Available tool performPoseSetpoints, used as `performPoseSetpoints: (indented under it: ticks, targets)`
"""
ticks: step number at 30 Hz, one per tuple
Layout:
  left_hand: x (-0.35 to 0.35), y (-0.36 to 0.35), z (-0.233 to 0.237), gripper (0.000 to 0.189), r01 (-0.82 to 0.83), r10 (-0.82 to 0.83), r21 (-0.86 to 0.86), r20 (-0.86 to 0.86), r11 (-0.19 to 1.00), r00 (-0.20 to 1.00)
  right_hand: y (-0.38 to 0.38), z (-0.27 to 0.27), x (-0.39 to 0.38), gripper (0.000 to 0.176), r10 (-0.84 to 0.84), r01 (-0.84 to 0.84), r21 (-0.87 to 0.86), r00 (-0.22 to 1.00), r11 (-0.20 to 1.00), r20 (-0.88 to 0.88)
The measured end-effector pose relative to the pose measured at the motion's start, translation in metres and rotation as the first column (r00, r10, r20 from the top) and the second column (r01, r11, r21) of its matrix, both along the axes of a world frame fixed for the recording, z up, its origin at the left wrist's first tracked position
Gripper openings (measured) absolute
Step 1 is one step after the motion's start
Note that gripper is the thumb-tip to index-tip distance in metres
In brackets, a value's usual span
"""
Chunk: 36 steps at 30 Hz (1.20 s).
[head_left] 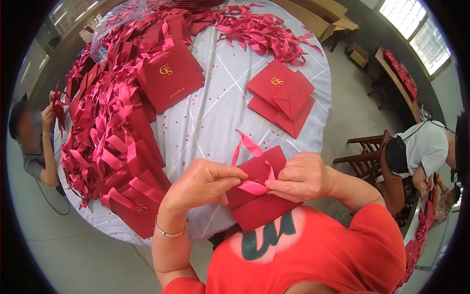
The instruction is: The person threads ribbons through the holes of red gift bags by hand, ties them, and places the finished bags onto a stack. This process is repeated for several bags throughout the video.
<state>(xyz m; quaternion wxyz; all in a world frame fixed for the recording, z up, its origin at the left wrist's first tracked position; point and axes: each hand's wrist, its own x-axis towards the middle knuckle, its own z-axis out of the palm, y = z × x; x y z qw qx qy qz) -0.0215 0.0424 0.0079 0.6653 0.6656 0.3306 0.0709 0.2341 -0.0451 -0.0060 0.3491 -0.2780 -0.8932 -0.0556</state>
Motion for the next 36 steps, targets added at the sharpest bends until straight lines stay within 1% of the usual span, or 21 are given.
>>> performPoseSetpoints:
  ticks: [2,4,7,10,11,13,14,18,20,22,23,25,26,27,28,30,31,33,34,35,36]
  targets:
    - [-0.001,0.001,-0.001,0.020,0.023,-0.023,0.036,-0.022,0.999,1.000,0.000,-0.006,0.002,0.024,-0.004,0.005,0.023,1.000,1.000,-0.013]
    - [-0.003,0.002,-0.001,0.023,0.107,-0.108,0.080,0.005,0.991,0.994,0.002,-0.008,0.002,0.025,-0.009,0.010,0.044,1.000,0.999,-0.026]
    - [-0.005,0.002,0.000,0.024,0.161,-0.171,0.156,0.052,0.975,0.984,0.003,-0.008,0.001,0.026,-0.041,0.045,0.066,0.997,0.997,-0.069]
    - [-0.003,0.003,-0.001,0.020,0.175,-0.181,0.139,0.031,0.975,0.983,0.010,-0.009,-0.004,0.031,-0.054,0.071,0.119,0.988,0.990,-0.143]
    - [-0.003,0.003,0.000,0.020,0.168,-0.174,0.138,0.030,0.976,0.984,0.011,-0.009,-0.006,0.030,-0.060,0.078,0.119,0.988,0.990,-0.144]
    - [-0.002,0.002,0.003,0.011,0.121,-0.122,0.087,-0.002,0.989,0.993,0.014,-0.010,-0.009,0.030,-0.062,0.080,0.119,0.987,0.990,-0.146]
    - [-0.002,0.002,0.005,0.011,0.116,-0.117,0.087,-0.002,0.989,0.993,0.016,-0.010,-0.011,0.029,-0.105,0.125,0.135,0.984,0.983,-0.146]
    - [0.002,-0.002,0.009,0.008,0.056,-0.050,0.130,-0.045,0.990,0.998,0.022,-0.010,-0.017,0.029,-0.221,0.251,0.173,0.959,0.952,-0.175]
    - [0.004,-0.004,0.007,0.009,0.035,-0.027,0.159,-0.049,0.987,0.998,0.023,-0.011,-0.017,0.030,-0.224,0.254,0.156,0.957,0.955,-0.186]
    - [0.006,-0.007,0.003,0.010,-0.024,0.025,0.315,0.002,0.949,1.000,0.023,-0.013,-0.017,0.031,-0.229,0.259,0.140,0.953,0.956,-0.198]
    - [0.008,-0.008,-0.001,0.010,-0.024,0.025,0.316,0.001,0.948,1.000,0.023,-0.015,-0.016,0.031,-0.182,0.208,0.117,0.963,0.971,-0.198]
    - [0.010,-0.011,-0.010,0.015,-0.086,0.060,0.658,0.063,0.748,0.996,0.021,-0.017,-0.014,0.031,-0.135,0.157,0.096,0.970,0.983,-0.201]
    - [0.012,-0.013,-0.012,0.015,-0.087,0.059,0.660,0.064,0.746,0.996,0.020,-0.016,-0.013,0.029,-0.053,0.054,-0.001,0.979,0.999,-0.197]
    - [0.013,-0.015,-0.013,0.018,-0.071,0.075,0.707,0.026,0.704,0.997,0.020,-0.014,-0.011,0.026,0.030,-0.050,-0.097,0.979,0.994,-0.201]
    - [0.014,-0.015,-0.014,0.020,-0.054,0.092,0.749,-0.010,0.660,0.996,0.020,-0.006,-0.008,0.022,0.030,-0.081,-0.216,0.973,0.973,-0.229]
    - [0.014,-0.015,-0.015,0.022,-0.047,0.084,0.744,-0.012,0.667,0.996,0.023,-0.003,-0.003,0.019,-0.160,-0.046,-0.444,0.896,0.895,-0.414]
    - [0.013,-0.015,-0.016,0.023,-0.038,0.077,0.736,-0.019,0.676,0.997,0.026,0.001,-0.009,0.015,-0.366,0.056,-0.557,0.807,0.829,-0.464]
    - [0.014,-0.016,-0.014,0.023,-0.028,0.076,0.745,-0.031,0.667,0.997,0.044,0.003,-0.003,0.011,-0.464,0.170,-0.608,0.807,0.775,-0.366]
    - [0.014,-0.017,-0.013,0.023,-0.022,0.080,0.754,-0.041,0.656,0.996,0.051,0.008,-0.002,0.009,-0.537,0.158,-0.757,0.794,0.634,-0.284]
    - [0.014,-0.018,-0.011,0.023,-0.021,0.079,0.759,-0.039,0.651,0.996,0.059,0.009,0.000,0.009,-0.536,0.159,-0.752,0.793,0.639,-0.288]
    - [0.014,-0.019,-0.010,0.023,-0.025,0.084,0.755,-0.039,0.655,0.996,0.066,0.009,0.003,0.014,-0.506,0.085,-0.864,0.837,0.496,-0.208]
